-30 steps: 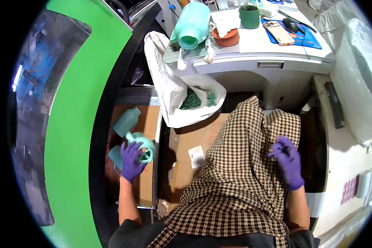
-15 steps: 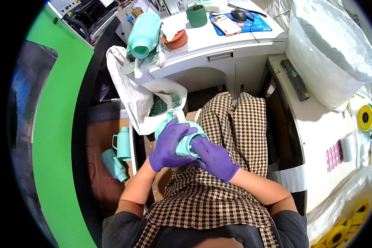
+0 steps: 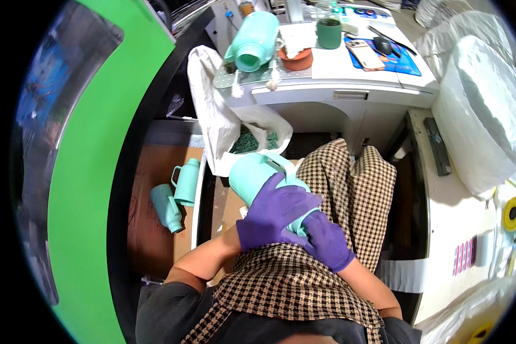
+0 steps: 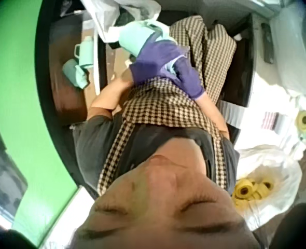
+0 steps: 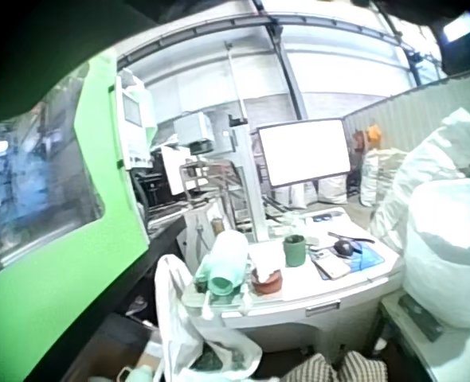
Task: The person repeatedly picks up teal plastic containers, applies a printed label to the side using a label printer, and places the labeled containers into a white bag. The person also handles yellow plastic rings and places them into a separate bag.
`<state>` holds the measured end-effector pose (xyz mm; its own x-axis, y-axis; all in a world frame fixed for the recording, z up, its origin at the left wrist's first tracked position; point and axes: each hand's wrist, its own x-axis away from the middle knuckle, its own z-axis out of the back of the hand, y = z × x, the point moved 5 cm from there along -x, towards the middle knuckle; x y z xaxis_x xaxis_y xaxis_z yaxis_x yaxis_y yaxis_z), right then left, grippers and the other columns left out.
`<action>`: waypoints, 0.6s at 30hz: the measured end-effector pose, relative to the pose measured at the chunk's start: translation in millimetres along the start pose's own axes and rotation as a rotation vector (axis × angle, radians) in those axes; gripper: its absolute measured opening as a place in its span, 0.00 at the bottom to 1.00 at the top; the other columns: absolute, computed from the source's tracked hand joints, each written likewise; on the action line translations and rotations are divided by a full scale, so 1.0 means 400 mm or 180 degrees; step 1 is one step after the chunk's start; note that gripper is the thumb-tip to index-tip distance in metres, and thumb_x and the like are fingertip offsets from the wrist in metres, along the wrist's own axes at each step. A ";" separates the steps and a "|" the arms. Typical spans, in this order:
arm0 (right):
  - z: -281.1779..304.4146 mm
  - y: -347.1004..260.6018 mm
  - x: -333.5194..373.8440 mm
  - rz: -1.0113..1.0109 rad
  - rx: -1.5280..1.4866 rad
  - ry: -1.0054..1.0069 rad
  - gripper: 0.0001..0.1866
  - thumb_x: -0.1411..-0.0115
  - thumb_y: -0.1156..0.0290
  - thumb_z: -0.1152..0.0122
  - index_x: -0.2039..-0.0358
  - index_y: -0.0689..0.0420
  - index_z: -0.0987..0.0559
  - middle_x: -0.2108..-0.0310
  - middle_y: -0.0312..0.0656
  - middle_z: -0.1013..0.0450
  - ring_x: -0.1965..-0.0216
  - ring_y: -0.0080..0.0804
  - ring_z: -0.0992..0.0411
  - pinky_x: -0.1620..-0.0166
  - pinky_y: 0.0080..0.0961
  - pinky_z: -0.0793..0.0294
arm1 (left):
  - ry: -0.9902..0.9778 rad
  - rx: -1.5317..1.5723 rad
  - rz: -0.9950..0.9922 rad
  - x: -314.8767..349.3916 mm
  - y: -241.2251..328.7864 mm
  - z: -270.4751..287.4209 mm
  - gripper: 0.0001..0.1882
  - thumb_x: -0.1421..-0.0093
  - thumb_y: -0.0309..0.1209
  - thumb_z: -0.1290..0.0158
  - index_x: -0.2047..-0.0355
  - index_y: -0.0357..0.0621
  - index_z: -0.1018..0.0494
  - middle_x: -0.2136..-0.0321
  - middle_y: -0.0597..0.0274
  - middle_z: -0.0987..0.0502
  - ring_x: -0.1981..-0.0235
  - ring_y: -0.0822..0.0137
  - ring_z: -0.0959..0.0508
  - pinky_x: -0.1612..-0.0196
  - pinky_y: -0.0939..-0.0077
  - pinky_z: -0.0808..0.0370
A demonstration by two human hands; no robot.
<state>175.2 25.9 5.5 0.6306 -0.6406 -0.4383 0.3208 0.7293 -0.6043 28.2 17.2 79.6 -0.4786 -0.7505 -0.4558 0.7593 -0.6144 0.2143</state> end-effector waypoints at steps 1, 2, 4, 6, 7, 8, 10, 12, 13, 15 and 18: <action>0.020 -0.002 0.004 0.0171 0.0369 -0.0078 0.23 0.47 0.66 0.29 0.52 0.54 0.26 0.65 0.38 0.26 0.71 0.34 0.25 0.69 0.30 0.24 | 0.0053 0.0038 0.0078 0.008 -0.017 0.002 0.52 0.60 0.59 0.36 0.34 0.52 0.32 0.54 0.63 0.21 0.51 0.62 0.22 0.33 0.42 0.40; 0.029 -0.009 0.000 0.0403 0.0548 -0.0048 0.23 0.46 0.67 0.30 0.50 0.52 0.26 0.65 0.38 0.25 0.70 0.33 0.24 0.69 0.29 0.24 | 0.0107 0.0074 0.0152 0.019 -0.032 0.001 0.55 0.63 0.57 0.34 0.33 0.52 0.34 0.55 0.63 0.22 0.50 0.63 0.22 0.32 0.42 0.41; 0.027 -0.005 0.012 0.0561 0.0373 0.0001 0.21 0.45 0.68 0.30 0.51 0.52 0.25 0.65 0.37 0.25 0.70 0.32 0.24 0.70 0.29 0.25 | -0.0115 -0.0037 0.0040 0.016 -0.034 -0.008 0.53 0.59 0.56 0.33 0.32 0.55 0.35 0.54 0.66 0.21 0.49 0.64 0.22 0.31 0.42 0.44; 0.024 0.004 0.032 0.0026 0.0022 -0.0441 0.13 0.41 0.70 0.33 0.55 0.54 0.22 0.65 0.37 0.24 0.69 0.29 0.24 0.71 0.27 0.27 | -0.0659 -0.0416 -0.0108 0.009 -0.011 -0.036 0.49 0.58 0.58 0.33 0.35 0.57 0.32 0.52 0.66 0.20 0.47 0.63 0.23 0.31 0.40 0.46; 0.014 0.036 0.057 -0.0988 -0.1411 -0.0248 0.11 0.39 0.71 0.35 0.56 0.55 0.22 0.68 0.35 0.25 0.72 0.25 0.25 0.73 0.24 0.29 | -0.0677 -0.0583 -0.0030 0.008 -0.005 -0.046 0.51 0.61 0.54 0.30 0.34 0.60 0.33 0.51 0.70 0.21 0.45 0.65 0.24 0.30 0.39 0.48; -0.015 0.070 0.085 -0.2007 -0.2837 -0.0027 0.09 0.36 0.72 0.38 0.56 0.56 0.21 0.70 0.33 0.26 0.75 0.21 0.27 0.75 0.22 0.31 | -0.0465 -0.0593 0.0124 0.017 -0.009 -0.049 0.51 0.61 0.53 0.29 0.34 0.60 0.33 0.50 0.71 0.21 0.45 0.65 0.24 0.30 0.38 0.48; -0.028 0.107 0.126 -0.2869 -0.4051 0.0273 0.11 0.37 0.71 0.37 0.54 0.56 0.22 0.68 0.34 0.26 0.72 0.23 0.27 0.72 0.23 0.30 | -0.0001 -0.0591 0.0445 0.032 -0.017 -0.053 0.51 0.61 0.52 0.29 0.35 0.59 0.32 0.48 0.72 0.21 0.44 0.65 0.24 0.30 0.38 0.49; 0.007 0.124 0.144 -0.2874 -0.3824 0.0233 0.12 0.37 0.69 0.37 0.53 0.55 0.22 0.66 0.36 0.26 0.70 0.25 0.26 0.69 0.25 0.29 | 0.0211 -0.0217 0.0710 0.091 -0.043 -0.040 0.46 0.60 0.49 0.28 0.38 0.57 0.29 0.48 0.68 0.21 0.46 0.61 0.24 0.32 0.37 0.45; 0.039 0.117 0.141 -0.2721 -0.3392 0.0119 0.13 0.37 0.69 0.37 0.52 0.55 0.22 0.65 0.37 0.26 0.69 0.27 0.26 0.68 0.26 0.29 | 0.0522 -0.0063 0.0720 0.125 -0.055 -0.024 0.43 0.58 0.49 0.28 0.40 0.57 0.27 0.48 0.65 0.21 0.47 0.59 0.22 0.34 0.36 0.42; 0.132 0.101 0.072 -0.1824 -0.1834 -0.0107 0.15 0.37 0.68 0.37 0.51 0.55 0.22 0.63 0.39 0.25 0.67 0.29 0.26 0.65 0.27 0.28 | 0.0972 0.0033 0.0831 0.181 -0.073 -0.002 0.35 0.55 0.48 0.29 0.46 0.56 0.24 0.48 0.60 0.22 0.50 0.55 0.21 0.37 0.34 0.38; 0.206 0.030 -0.149 -0.0173 -0.0371 0.0016 0.17 0.37 0.66 0.37 0.48 0.54 0.23 0.60 0.41 0.25 0.63 0.32 0.26 0.61 0.30 0.26 | 0.1338 0.0117 0.0546 0.224 -0.055 0.031 0.24 0.52 0.45 0.29 0.58 0.55 0.25 0.52 0.50 0.24 0.52 0.43 0.22 0.43 0.31 0.32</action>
<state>199.7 92.7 79.1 0.6108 -0.6799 -0.4058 0.2701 0.6607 -0.7004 -36.9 -39.6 44.6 -0.1209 -0.6828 -0.7206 0.7923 -0.5037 0.3444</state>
